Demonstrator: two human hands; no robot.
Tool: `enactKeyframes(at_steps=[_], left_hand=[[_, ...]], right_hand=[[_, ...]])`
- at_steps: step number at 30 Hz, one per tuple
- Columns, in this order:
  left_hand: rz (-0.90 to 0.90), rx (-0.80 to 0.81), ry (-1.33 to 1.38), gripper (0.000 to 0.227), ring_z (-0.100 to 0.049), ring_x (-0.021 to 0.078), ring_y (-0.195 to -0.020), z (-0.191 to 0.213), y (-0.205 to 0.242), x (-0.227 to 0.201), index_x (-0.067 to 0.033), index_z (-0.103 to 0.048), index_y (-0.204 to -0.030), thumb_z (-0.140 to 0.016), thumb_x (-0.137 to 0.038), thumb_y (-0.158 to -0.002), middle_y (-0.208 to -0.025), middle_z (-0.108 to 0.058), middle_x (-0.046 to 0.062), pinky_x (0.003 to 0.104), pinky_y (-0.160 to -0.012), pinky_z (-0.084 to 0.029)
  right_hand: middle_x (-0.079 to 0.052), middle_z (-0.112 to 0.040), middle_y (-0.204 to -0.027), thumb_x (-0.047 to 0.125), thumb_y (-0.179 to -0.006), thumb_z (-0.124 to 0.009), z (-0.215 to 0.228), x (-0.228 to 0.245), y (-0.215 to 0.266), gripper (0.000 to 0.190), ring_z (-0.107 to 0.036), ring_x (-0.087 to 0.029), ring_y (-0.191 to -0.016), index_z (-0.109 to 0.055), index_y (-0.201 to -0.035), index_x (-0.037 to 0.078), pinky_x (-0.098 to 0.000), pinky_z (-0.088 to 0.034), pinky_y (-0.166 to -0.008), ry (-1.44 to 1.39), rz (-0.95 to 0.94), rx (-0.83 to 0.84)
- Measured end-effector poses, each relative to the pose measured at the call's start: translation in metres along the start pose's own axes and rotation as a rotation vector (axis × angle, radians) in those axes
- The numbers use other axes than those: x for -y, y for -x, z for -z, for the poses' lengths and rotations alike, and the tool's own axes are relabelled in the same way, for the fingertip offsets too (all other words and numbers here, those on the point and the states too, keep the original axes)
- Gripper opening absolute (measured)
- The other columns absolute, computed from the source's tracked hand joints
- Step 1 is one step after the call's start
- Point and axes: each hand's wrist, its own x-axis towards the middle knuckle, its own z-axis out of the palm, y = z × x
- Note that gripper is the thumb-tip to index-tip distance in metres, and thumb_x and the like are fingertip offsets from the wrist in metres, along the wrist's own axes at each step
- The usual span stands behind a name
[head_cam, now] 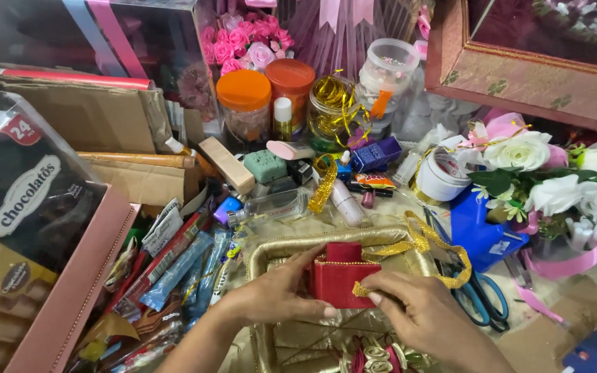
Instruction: Decorating a small red gift box by measuring, cutting, and gluing gold ribbon onto it using a hot glue gun and scissors.
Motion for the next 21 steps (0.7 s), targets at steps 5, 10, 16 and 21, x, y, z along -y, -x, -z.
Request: enactKeyframes(at_steps=[5, 10, 16, 21], left_hand=[[0.03, -0.053, -0.143, 0.128, -0.041, 0.0279, -0.147, -0.001, 0.002, -0.006, -0.0189, -0.013, -0.164, -0.073, -0.066, -0.061, -0.166, -0.029, 0.009, 0.042, -0.117, -0.041], [0.074, -0.053, -0.194, 0.125, -0.04, 0.0327, -0.147, -0.003, 0.006, -0.01, -0.0227, -0.01, -0.165, -0.07, -0.065, -0.063, -0.165, -0.029, 0.011, 0.051, -0.118, -0.038], [0.072, -0.057, -0.275, 0.126, -0.033, 0.0304, -0.149, -0.002, 0.002, -0.005, -0.0197, -0.012, -0.165, -0.068, -0.068, -0.062, -0.166, -0.028, 0.009, 0.051, -0.118, -0.035], [0.003, -0.054, -0.241, 0.131, -0.029, 0.0317, -0.152, -0.002, 0.004, -0.001, -0.0185, -0.009, -0.165, -0.062, -0.076, -0.059, -0.167, -0.023, 0.012, 0.05, -0.12, -0.032]], right_hand=[[0.001, -0.084, -0.098, 0.019, -0.092, -0.064, -0.001, 0.038, -0.017, 0.018, -0.079, -0.017, -0.081, -0.076, -0.104, 0.014, -0.0325, -0.057, -0.068, -0.062, 0.073, 0.088], [0.007, -0.077, -0.081, 0.036, -0.093, -0.059, -0.005, 0.052, -0.032, 0.014, -0.068, -0.021, -0.068, -0.068, -0.091, 0.025, -0.0376, -0.046, -0.063, 0.153, -0.243, 0.258], [0.006, -0.074, -0.081, 0.037, -0.093, -0.055, -0.015, 0.04, -0.027, 0.015, -0.067, -0.024, -0.067, -0.063, -0.093, 0.025, -0.0438, -0.047, -0.06, 0.311, -0.26, 0.218], [0.003, -0.074, -0.081, 0.038, -0.093, -0.054, -0.022, 0.04, -0.023, 0.015, -0.069, -0.028, -0.069, -0.061, -0.092, 0.025, -0.0494, -0.048, -0.059, 0.398, -0.24, 0.164]])
